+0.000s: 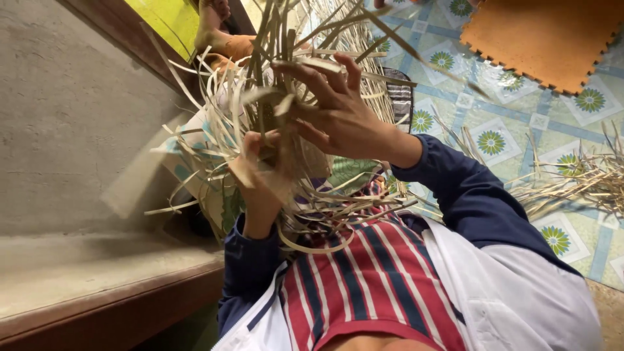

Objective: A person is weaving a basket using dried plant fibers.

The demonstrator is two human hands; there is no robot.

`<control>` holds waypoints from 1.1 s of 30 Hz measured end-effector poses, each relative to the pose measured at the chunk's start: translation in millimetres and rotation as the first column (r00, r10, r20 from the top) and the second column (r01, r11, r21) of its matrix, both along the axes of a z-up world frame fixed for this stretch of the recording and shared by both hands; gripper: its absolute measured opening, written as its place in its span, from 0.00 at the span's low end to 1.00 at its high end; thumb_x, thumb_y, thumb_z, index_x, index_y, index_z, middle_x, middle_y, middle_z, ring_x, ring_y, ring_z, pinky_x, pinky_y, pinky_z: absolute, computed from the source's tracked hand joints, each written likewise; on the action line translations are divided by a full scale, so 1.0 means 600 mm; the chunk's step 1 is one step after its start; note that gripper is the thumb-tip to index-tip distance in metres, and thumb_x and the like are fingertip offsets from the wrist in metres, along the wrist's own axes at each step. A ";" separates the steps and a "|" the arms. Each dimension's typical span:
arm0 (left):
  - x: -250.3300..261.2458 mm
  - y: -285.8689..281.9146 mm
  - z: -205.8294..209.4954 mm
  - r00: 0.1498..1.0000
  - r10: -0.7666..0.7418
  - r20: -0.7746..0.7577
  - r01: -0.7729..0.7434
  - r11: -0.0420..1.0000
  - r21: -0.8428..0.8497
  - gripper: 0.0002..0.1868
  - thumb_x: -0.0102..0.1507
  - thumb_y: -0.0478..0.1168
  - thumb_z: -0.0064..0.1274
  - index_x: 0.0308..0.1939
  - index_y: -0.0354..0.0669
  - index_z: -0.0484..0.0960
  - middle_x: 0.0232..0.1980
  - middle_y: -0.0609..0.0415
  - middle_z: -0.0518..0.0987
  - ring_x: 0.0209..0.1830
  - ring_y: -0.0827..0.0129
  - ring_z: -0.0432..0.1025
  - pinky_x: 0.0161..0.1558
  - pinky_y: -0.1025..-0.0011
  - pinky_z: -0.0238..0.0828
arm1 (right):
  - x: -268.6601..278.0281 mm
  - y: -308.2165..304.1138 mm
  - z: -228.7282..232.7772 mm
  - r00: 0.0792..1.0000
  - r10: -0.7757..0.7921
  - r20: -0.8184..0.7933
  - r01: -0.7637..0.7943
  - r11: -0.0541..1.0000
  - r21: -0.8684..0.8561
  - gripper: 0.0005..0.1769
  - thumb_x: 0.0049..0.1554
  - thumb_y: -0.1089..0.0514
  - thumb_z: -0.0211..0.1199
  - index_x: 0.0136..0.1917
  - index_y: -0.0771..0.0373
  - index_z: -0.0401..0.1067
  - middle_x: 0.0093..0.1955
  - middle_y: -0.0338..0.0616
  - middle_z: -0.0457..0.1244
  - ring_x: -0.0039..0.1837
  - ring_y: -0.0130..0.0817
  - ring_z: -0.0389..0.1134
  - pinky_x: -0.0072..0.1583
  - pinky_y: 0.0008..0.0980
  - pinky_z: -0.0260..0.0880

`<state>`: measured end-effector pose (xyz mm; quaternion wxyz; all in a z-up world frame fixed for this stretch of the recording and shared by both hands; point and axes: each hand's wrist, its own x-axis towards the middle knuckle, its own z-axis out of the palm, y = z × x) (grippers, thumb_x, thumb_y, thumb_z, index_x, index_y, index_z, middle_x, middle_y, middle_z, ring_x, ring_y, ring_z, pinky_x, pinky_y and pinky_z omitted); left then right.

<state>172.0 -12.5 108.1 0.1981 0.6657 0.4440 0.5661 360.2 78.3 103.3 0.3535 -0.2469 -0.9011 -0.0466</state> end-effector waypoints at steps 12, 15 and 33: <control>0.011 0.011 -0.004 0.984 0.173 0.035 -0.176 0.978 0.114 0.06 0.65 0.32 0.60 0.34 0.38 0.79 0.33 0.47 0.85 0.25 0.66 0.78 0.18 0.78 0.63 | -0.026 -0.007 0.052 0.967 0.049 -0.248 -0.123 0.947 -0.296 0.11 0.63 0.44 0.66 0.45 0.49 0.80 0.76 0.59 0.50 0.67 0.49 0.55 0.66 0.47 0.48; 0.004 0.015 -0.015 0.982 0.177 0.060 -0.182 0.979 0.089 0.06 0.65 0.32 0.61 0.34 0.38 0.81 0.32 0.45 0.84 0.24 0.66 0.78 0.18 0.79 0.63 | -0.030 -0.001 0.037 0.925 0.166 -0.342 -0.276 0.912 -0.305 0.06 0.57 0.50 0.74 0.39 0.49 0.83 0.79 0.45 0.53 0.78 0.44 0.49 0.74 0.59 0.41; -0.032 0.022 -0.012 0.963 -0.045 0.266 0.098 0.977 -0.191 0.10 0.65 0.25 0.58 0.36 0.38 0.72 0.37 0.46 0.82 0.37 0.69 0.76 0.35 0.73 0.73 | -0.039 -0.021 -0.077 0.881 0.152 -0.447 -0.206 0.976 -0.072 0.05 0.55 0.47 0.73 0.46 0.43 0.85 0.75 0.47 0.59 0.77 0.46 0.50 0.76 0.51 0.28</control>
